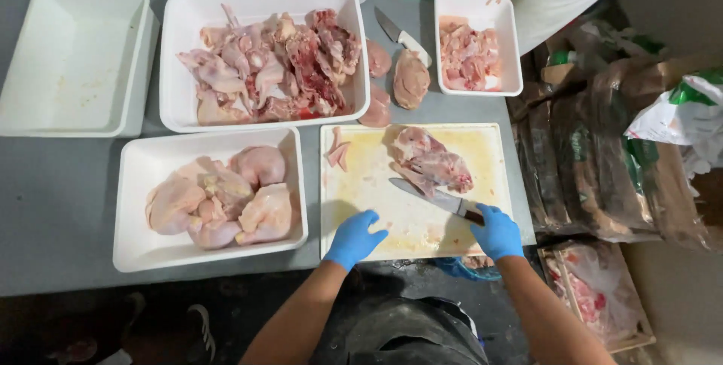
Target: Cutting and deboning raw chicken on a cutting board in a food preparation area.
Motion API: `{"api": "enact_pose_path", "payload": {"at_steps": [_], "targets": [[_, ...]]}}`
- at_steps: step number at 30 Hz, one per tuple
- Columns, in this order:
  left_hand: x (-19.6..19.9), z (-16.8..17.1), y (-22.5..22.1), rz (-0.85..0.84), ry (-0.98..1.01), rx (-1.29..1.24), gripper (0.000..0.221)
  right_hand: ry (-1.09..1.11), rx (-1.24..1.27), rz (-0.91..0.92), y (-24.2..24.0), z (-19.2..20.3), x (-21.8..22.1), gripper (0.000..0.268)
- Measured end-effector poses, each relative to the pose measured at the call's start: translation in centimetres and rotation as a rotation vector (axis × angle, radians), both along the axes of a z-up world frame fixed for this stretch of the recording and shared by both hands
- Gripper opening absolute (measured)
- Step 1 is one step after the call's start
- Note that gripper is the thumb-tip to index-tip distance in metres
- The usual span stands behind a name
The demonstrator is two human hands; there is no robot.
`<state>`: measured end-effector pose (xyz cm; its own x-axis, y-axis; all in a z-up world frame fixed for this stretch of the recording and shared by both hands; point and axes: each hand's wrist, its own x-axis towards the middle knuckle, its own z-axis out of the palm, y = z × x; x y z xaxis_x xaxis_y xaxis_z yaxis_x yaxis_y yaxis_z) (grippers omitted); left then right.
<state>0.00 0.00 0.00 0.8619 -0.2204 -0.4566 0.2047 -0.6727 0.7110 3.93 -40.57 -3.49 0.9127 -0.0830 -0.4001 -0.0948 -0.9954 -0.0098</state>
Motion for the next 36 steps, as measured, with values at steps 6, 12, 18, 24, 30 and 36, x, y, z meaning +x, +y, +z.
{"api": "enact_pose_path", "payload": {"at_steps": [6, 12, 18, 24, 30, 36], "targets": [[16.9, 3.6, -6.7, -0.189, -0.561, 0.092, 0.055, 0.094, -0.193, 0.085, 2.3, -2.1, 0.8, 0.034], [26.2, -5.8, -12.2, -0.42, -0.473, 0.335, 0.081, 0.283, 0.149, -0.252, 4.6, 11.2, -2.7, 0.041], [22.0, -2.2, -10.1, -0.452, -0.247, 0.394, 0.083, 0.318, 0.264, -0.429, -9.1, 6.8, -10.8, 0.045], [11.6, 1.2, -11.6, -0.093, 0.065, 0.128, 0.103, 0.209, 0.493, -0.526, -13.0, 9.0, -13.1, 0.042], [8.2, 4.9, -13.8, 0.064, 0.057, 0.156, 0.112, 0.272, 0.662, -0.347, -9.0, 10.9, -2.4, 0.051], [6.2, 2.5, -14.2, 0.137, 0.022, 0.169, 0.126, 0.345, 0.592, -0.158, -10.8, 7.5, 3.5, 0.064]]}}
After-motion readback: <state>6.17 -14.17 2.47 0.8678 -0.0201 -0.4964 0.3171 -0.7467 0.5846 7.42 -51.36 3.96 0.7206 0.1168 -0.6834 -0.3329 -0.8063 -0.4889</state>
